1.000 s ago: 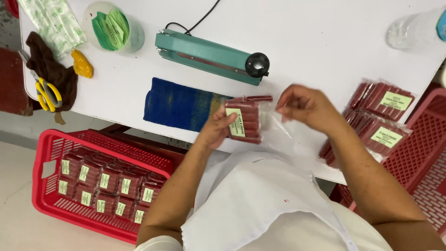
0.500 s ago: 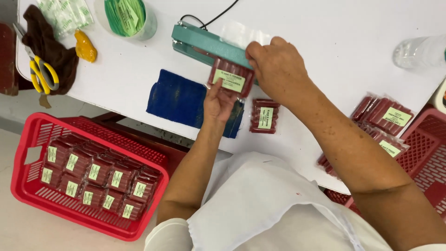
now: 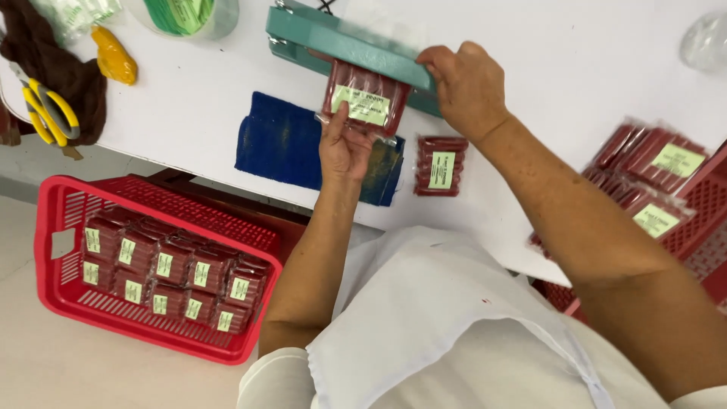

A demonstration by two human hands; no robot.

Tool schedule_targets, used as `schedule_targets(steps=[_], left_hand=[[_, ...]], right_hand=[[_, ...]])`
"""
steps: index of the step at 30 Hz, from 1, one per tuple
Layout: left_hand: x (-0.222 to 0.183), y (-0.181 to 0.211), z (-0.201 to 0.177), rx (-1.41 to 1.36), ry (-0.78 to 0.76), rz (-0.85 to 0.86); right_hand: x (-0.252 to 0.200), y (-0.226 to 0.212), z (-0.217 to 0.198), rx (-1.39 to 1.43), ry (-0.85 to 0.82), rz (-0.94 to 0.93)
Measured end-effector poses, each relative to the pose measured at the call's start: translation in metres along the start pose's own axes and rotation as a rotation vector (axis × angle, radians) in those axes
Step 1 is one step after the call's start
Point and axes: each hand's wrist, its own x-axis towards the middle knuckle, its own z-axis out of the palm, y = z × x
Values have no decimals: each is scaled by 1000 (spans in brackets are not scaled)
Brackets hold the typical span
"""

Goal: The person places vacuum-sealed packages of red meat into a heat-sealing machine, seals them, and then stacks the sealed packages into a red basket. The process is repeated for multiple packages.

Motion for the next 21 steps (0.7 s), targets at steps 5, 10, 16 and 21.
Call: schedule_targets(steps=[5, 10, 16, 21], left_hand=[[1, 4, 4, 12, 7, -37], [0, 4, 3, 37, 27, -38], [1, 6, -2, 80, 19, -51], [2, 6, -2, 67, 31, -58]], right_hand=[[4, 0, 3, 52, -53, 62], [3, 1, 6, 94, -52, 74], [1, 5, 13, 149, -34, 7], [-1, 6, 17, 175, 58, -41]])
